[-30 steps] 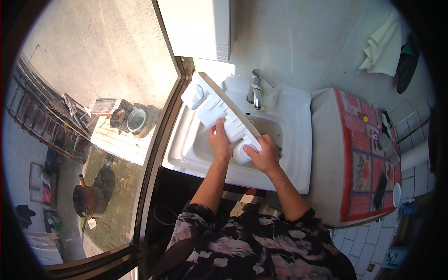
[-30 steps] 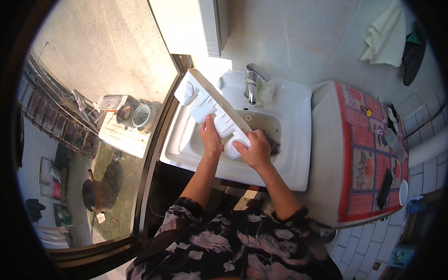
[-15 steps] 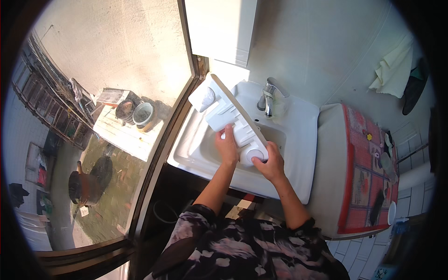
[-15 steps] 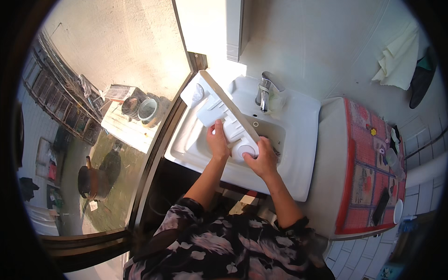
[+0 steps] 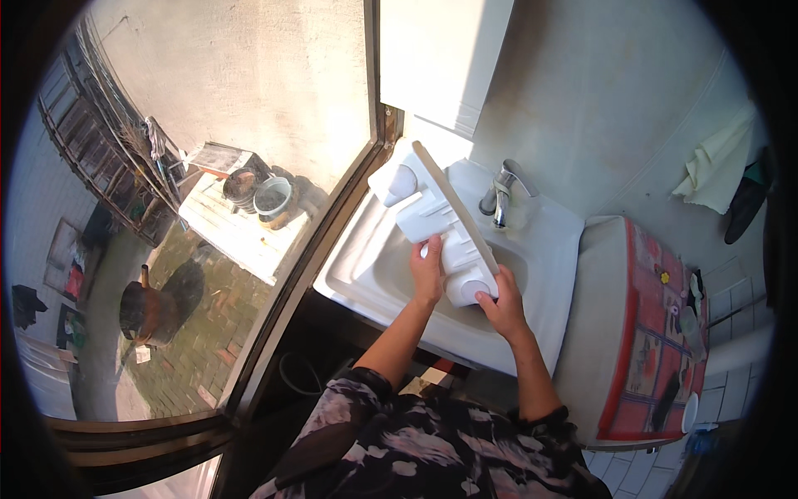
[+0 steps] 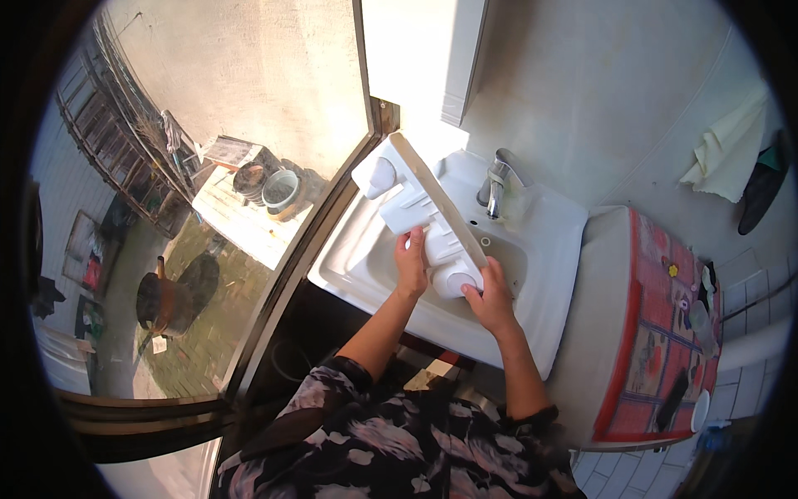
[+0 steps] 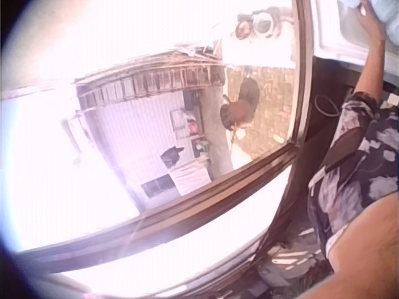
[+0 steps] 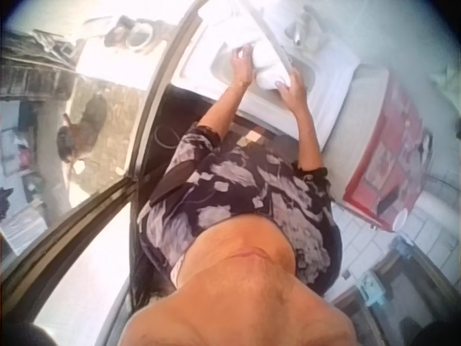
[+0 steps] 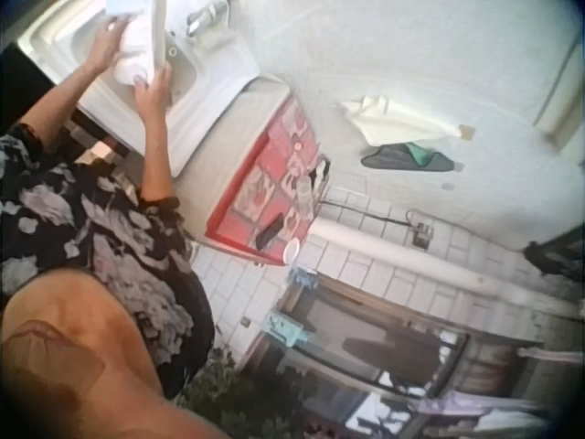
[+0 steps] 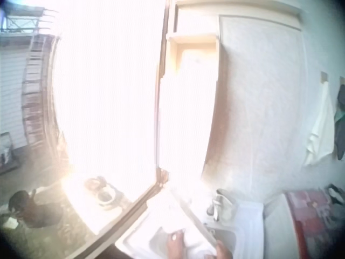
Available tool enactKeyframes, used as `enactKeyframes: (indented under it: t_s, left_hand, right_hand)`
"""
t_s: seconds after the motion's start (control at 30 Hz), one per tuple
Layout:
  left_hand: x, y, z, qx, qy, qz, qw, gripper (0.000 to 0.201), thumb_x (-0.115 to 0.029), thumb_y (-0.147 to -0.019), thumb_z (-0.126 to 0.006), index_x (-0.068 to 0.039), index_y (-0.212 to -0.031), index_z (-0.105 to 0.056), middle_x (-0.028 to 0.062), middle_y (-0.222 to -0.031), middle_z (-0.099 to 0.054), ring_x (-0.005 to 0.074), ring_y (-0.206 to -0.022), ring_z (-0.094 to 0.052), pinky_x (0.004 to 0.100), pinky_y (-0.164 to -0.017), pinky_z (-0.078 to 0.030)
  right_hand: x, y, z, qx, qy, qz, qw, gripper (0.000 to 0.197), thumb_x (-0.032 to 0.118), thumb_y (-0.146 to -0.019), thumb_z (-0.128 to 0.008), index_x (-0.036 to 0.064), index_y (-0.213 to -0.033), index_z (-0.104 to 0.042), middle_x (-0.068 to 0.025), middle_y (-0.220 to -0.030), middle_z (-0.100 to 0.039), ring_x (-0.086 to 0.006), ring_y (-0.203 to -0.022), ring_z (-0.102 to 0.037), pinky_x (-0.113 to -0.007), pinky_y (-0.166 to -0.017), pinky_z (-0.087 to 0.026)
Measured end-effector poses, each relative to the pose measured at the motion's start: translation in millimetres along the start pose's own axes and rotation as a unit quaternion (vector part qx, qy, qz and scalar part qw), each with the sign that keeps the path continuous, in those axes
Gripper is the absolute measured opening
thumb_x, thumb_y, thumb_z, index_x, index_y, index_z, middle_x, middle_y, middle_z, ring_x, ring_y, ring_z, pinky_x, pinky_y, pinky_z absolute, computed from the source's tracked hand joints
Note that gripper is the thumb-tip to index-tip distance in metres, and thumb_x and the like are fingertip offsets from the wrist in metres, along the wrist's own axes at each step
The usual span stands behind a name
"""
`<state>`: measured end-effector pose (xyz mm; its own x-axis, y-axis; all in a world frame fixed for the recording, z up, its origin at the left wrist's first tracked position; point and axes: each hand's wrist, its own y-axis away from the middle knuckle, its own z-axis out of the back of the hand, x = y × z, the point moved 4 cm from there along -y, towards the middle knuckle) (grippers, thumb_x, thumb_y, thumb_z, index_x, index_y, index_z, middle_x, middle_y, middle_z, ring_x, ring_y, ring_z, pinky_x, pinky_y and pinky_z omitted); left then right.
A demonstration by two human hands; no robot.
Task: The person scrubs a white plastic toothbrush holder with a brush and a purple cloth at a sink, rinses it, and wipes it dry. They also briefly handle a toothbrush and a small white cup before returning to cleaning the holder.
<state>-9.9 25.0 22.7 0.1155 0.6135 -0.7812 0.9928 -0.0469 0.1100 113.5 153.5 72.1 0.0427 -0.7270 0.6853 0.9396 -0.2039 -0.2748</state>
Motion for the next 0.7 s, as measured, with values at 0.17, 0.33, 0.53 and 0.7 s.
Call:
enactKeyframes:
  t_s: [0.17, 0.33, 0.53, 0.7]
  left_hand:
    - [9.5, -27.2, 27.5, 0.010, 0.035, 0.083, 0.996, 0.045, -0.044, -0.093, -0.052, -0.001, -0.103, -0.055, 0.0092, -0.097, -0.059, 0.0168, -0.089, -0.057, 0.0314, -0.078, -0.049]
    - [11.2, -46.3, 51.2, 0.036, 0.038, 0.088, 0.995, 0.059, -0.054, -0.092, -0.045, 0.002, -0.109, -0.051, 0.0124, -0.099, -0.060, 0.0220, -0.090, -0.061, 0.0366, -0.080, -0.051]
    - [9.3, -40.6, 59.2, 0.123, 0.124, 0.159, 0.972, 0.068, -0.063, -0.091, -0.030, -0.012, -0.135, -0.038, 0.0106, -0.121, -0.052, 0.0272, -0.107, -0.055, 0.0442, -0.090, -0.048]
    - [11.8, -42.0, 56.1, 0.116, 0.151, 0.209, 0.959, 0.069, -0.070, -0.088, -0.027, -0.017, -0.127, -0.049, 0.0052, -0.112, -0.059, 0.0231, -0.097, -0.060, 0.0412, -0.079, -0.054]
  right_hand:
    - [-10.2, 9.7, -6.9, 0.152, -0.191, -0.049, 0.969, 0.051, 0.000, -0.078, -0.054, 0.0031, -0.127, -0.045, -0.0145, -0.129, -0.047, -0.0199, -0.099, -0.056, -0.031, -0.082, -0.048]
    - [-78.4, -4.9, 0.0, 0.063, -0.154, -0.203, 0.965, 0.059, 0.005, -0.076, -0.057, 0.0058, -0.133, -0.041, -0.0153, -0.123, -0.053, -0.0226, -0.093, -0.058, -0.033, -0.082, -0.048]
    - [-128.4, 1.2, -61.6, 0.158, 0.240, -0.168, 0.943, 0.066, 0.025, -0.070, -0.071, 0.0085, -0.129, -0.046, -0.0152, -0.121, -0.053, -0.0324, -0.112, -0.047, -0.043, -0.096, -0.037]
    - [-168.9, 15.8, -109.4, 0.231, 0.135, -0.330, 0.905, 0.055, 0.023, -0.067, -0.072, 0.0089, -0.119, -0.057, -0.0150, -0.101, -0.062, -0.0327, -0.096, -0.058, -0.042, -0.086, -0.045]
